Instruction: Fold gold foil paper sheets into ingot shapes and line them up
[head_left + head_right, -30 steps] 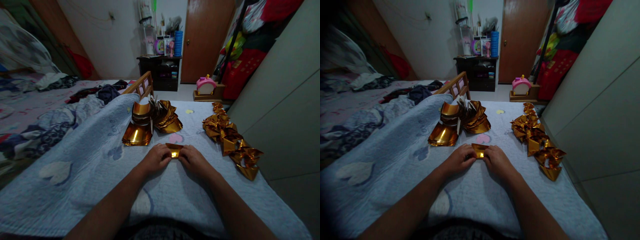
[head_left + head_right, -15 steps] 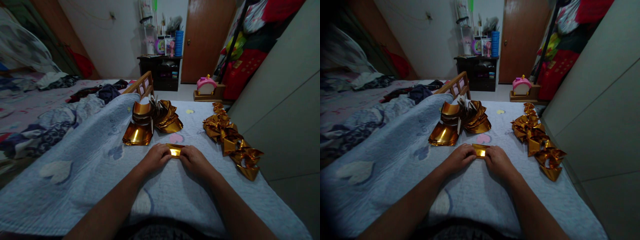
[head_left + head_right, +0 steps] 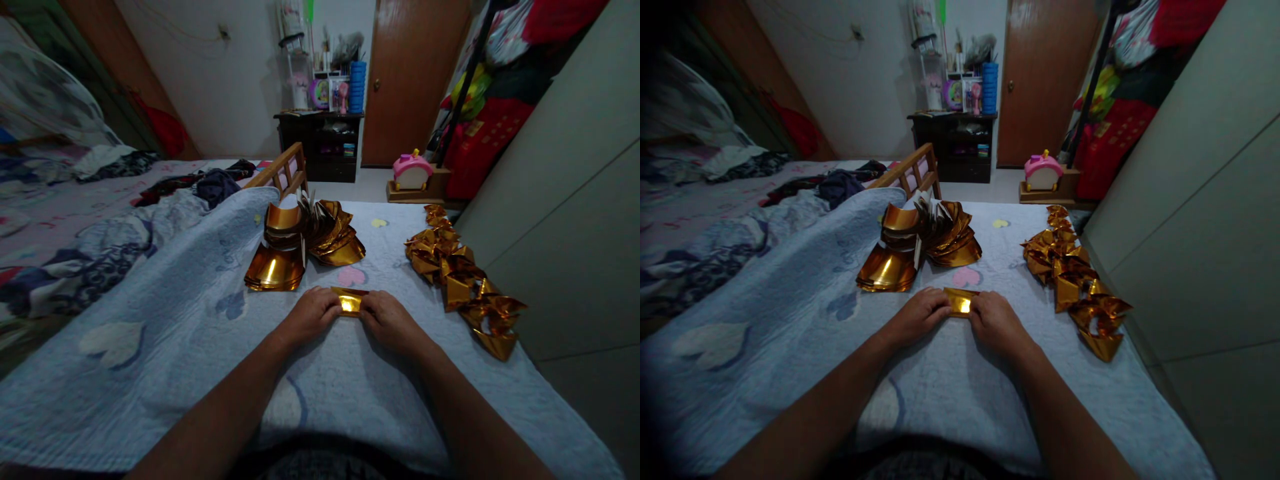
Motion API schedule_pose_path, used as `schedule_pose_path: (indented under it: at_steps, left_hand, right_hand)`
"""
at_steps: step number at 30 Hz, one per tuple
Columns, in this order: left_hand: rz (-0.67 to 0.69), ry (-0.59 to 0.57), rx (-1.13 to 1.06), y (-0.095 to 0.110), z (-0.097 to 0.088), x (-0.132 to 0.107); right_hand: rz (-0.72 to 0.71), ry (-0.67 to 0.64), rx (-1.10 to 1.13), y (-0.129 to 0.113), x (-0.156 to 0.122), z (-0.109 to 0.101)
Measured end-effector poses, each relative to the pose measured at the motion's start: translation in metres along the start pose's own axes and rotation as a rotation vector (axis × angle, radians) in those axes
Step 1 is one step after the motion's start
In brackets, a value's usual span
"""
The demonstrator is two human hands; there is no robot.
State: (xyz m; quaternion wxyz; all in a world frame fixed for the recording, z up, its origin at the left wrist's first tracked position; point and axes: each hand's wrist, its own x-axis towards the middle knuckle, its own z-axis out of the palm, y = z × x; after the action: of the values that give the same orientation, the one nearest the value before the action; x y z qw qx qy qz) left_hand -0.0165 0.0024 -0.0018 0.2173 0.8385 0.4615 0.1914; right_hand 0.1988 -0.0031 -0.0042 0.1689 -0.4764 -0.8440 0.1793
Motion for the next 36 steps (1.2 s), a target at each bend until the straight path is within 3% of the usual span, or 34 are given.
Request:
schedule_pose_path:
  at_steps: [20, 36]
  left_hand:
    - [-0.058, 0.002, 0.047, 0.0010, 0.0019, 0.0004]
    - [-0.065, 0.024, 0.030, -0.0018, 0.0036, -0.0003]
  right_hand:
    - [0.085, -0.052, -0.062, -0.0053, 0.0023, -0.0024]
    - [0.070, -0.066, -0.090, -0.0081, 0.0018, -0.0044]
